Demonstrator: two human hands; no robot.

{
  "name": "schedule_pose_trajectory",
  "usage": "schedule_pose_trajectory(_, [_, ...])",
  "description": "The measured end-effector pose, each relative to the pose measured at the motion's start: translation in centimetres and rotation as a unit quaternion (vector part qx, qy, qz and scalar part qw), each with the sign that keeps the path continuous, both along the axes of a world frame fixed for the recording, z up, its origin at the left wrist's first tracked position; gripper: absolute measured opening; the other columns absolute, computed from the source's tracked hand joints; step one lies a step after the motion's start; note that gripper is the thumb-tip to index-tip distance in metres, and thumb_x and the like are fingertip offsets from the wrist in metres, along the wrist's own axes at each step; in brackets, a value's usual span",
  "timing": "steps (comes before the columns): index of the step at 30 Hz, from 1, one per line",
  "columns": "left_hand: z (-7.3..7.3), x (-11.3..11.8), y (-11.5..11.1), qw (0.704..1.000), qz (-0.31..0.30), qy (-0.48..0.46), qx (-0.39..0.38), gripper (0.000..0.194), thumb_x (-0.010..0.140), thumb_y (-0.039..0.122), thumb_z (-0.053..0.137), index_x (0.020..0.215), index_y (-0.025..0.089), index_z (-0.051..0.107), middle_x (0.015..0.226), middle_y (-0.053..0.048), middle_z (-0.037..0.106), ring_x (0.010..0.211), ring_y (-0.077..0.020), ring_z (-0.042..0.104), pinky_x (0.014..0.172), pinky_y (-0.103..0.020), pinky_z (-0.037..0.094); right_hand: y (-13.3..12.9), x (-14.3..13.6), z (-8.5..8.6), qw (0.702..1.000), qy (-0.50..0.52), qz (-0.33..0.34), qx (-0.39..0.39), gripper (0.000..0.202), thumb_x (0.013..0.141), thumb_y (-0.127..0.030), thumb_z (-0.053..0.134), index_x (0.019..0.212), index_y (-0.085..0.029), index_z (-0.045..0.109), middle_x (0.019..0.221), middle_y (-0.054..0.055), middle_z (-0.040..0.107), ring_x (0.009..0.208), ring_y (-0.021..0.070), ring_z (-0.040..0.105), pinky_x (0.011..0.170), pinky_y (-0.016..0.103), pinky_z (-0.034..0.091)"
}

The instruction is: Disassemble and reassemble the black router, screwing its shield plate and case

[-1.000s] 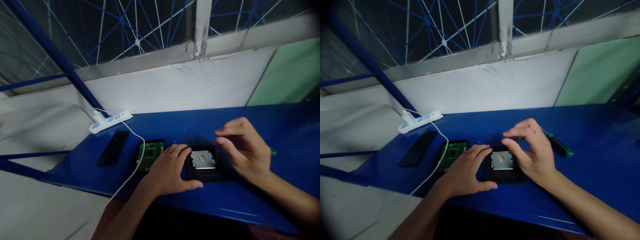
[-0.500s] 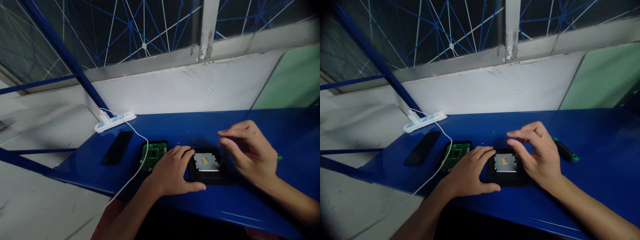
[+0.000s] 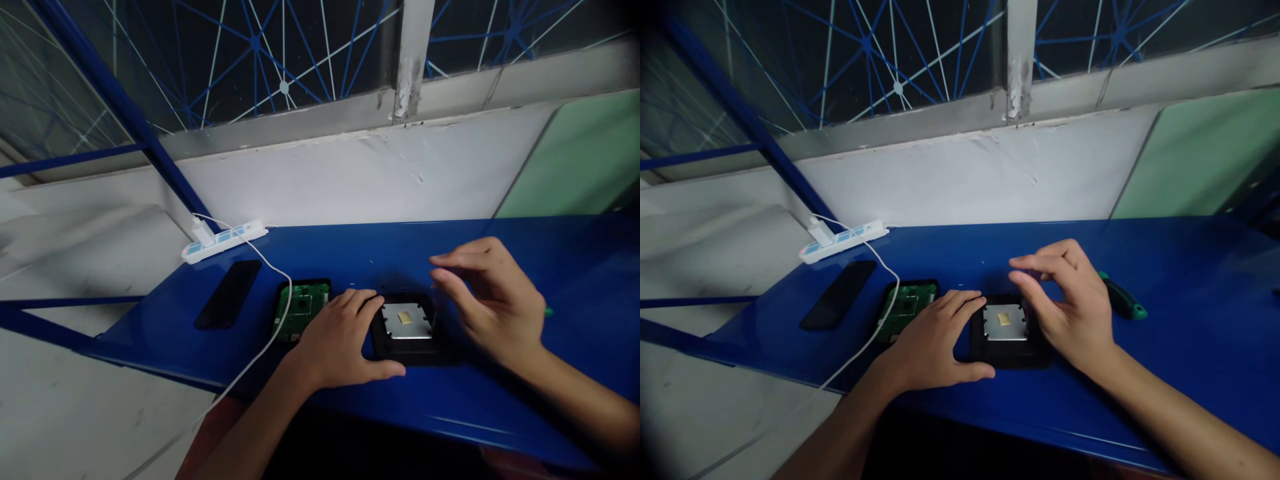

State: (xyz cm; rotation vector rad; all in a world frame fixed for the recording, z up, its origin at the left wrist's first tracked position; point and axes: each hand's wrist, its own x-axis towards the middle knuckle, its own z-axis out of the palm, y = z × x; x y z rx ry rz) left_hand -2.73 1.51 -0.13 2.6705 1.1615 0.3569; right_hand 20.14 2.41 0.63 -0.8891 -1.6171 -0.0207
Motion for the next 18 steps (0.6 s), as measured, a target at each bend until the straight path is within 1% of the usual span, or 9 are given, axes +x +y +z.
schedule_pose_trajectory(2, [0.01,-0.01,-0.01,1.000,0.000,0.000,-0.002,0.094,0.074,0.072,0.071,0.145,0.016,0.044,0.150,-0.014,0.048,0.136,-0.0336,0.046,0.114,-0.051,0.040,-0.34,-0.17,-0.01,0.999,0.026,0.015,-0.041,0.021,0.092,-0.019,0.064,0.111,-0.027,0.069,0.095,0.003,0.069,0.074,0.0158,0.067,0.065,0.033,0.053])
schedule_pose_trajectory(4, [-0.01,-0.04,-0.02,1.000,-0.001,0.001,-0.004,0.094,0.074,0.072,0.070,0.145,0.017,0.043,0.150,-0.015,0.048,0.137,-0.0345,0.046,0.114,-0.052,0.040,-0.66,-0.24,-0.10,0.993,0.063,0.044,-0.084,0.022,0.098,-0.021,0.053,0.114,-0.027,0.067,0.100,0.003,0.072,0.075,0.0165,0.071,0.062,0.033,0.055])
schedule_pose_trajectory(6, [-0.06,-0.08,-0.02,1.000,-0.002,0.003,-0.004,0.094,0.075,0.073,0.069,0.145,0.016,0.043,0.151,-0.015,0.047,0.137,-0.0345,0.045,0.114,-0.052,0.040,-0.74,-0.20,-0.19,0.988,0.093,0.076,-0.094,0.025,0.102,-0.023,0.044,0.110,-0.026,0.067,0.103,0.004,0.074,0.079,0.0184,0.073,0.062,0.034,0.055])
schedule_pose_trajectory(7, [-0.09,-0.09,-0.01,1.000,-0.003,0.003,-0.003,0.094,0.075,0.073,0.069,0.145,0.016,0.043,0.151,-0.015,0.047,0.137,-0.0342,0.045,0.114,-0.051,0.040,-0.68,-0.14,-0.20,0.987,0.098,0.089,-0.090,0.026,0.102,-0.024,0.042,0.108,-0.026,0.067,0.104,0.005,0.073,0.079,0.0187,0.072,0.062,0.035,0.055])
schedule_pose_trajectory(9, [-0.14,-0.11,0.01,1.000,-0.004,0.000,0.002,0.093,0.075,0.072,0.069,0.145,0.017,0.043,0.150,-0.014,0.047,0.137,-0.0335,0.045,0.114,-0.051,0.040,-0.41,-0.04,-0.13,0.990,0.084,0.087,-0.071,0.021,0.100,-0.025,0.048,0.105,-0.026,0.068,0.104,0.005,0.070,0.077,0.0178,0.070,0.062,0.035,0.054])
schedule_pose_trajectory(11, [-0.16,-0.10,0.04,1.000,-0.005,-0.002,0.006,0.091,0.076,0.071,0.069,0.144,0.017,0.044,0.150,-0.014,0.048,0.137,-0.0331,0.045,0.115,-0.051,0.039,-0.15,-0.01,0.02,0.997,0.046,0.046,-0.042,0.013,0.094,-0.024,0.061,0.104,-0.027,0.070,0.097,0.004,0.065,0.076,0.0169,0.066,0.062,0.034,0.053])
schedule_pose_trajectory(13, [-0.16,-0.09,0.08,1.000,-0.005,-0.003,0.006,0.090,0.076,0.071,0.070,0.144,0.017,0.044,0.149,-0.014,0.048,0.137,-0.0334,0.045,0.115,-0.051,0.039,-0.06,-0.08,0.15,1.000,0.021,0.004,-0.019,0.016,0.088,-0.021,0.069,0.103,-0.027,0.071,0.090,0.003,0.063,0.075,0.0164,0.063,0.063,0.033,0.052])
schedule_pose_trajectory(15, [-0.16,-0.10,0.11,1.000,-0.006,-0.005,0.004,0.090,0.076,0.071,0.070,0.144,0.018,0.044,0.149,-0.014,0.048,0.137,-0.0339,0.045,0.115,-0.052,0.039,-0.19,-0.23,0.20,0.999,0.029,0.004,-0.030,0.018,0.091,-0.021,0.066,0.107,-0.027,0.071,0.091,0.003,0.066,0.073,0.0155,0.065,0.063,0.033,0.053])
schedule_pose_trajectory(18, [-0.20,-0.12,0.14,1.000,-0.007,-0.004,0.002,0.089,0.077,0.071,0.069,0.144,0.019,0.042,0.150,-0.013,0.047,0.137,-0.0346,0.045,0.114,-0.053,0.039,-0.49,-0.41,0.14,0.992,0.083,0.050,-0.081,0.021,0.100,-0.022,0.050,0.111,-0.025,0.068,0.096,0.004,0.072,0.073,0.0154,0.070,0.062,0.033,0.055])
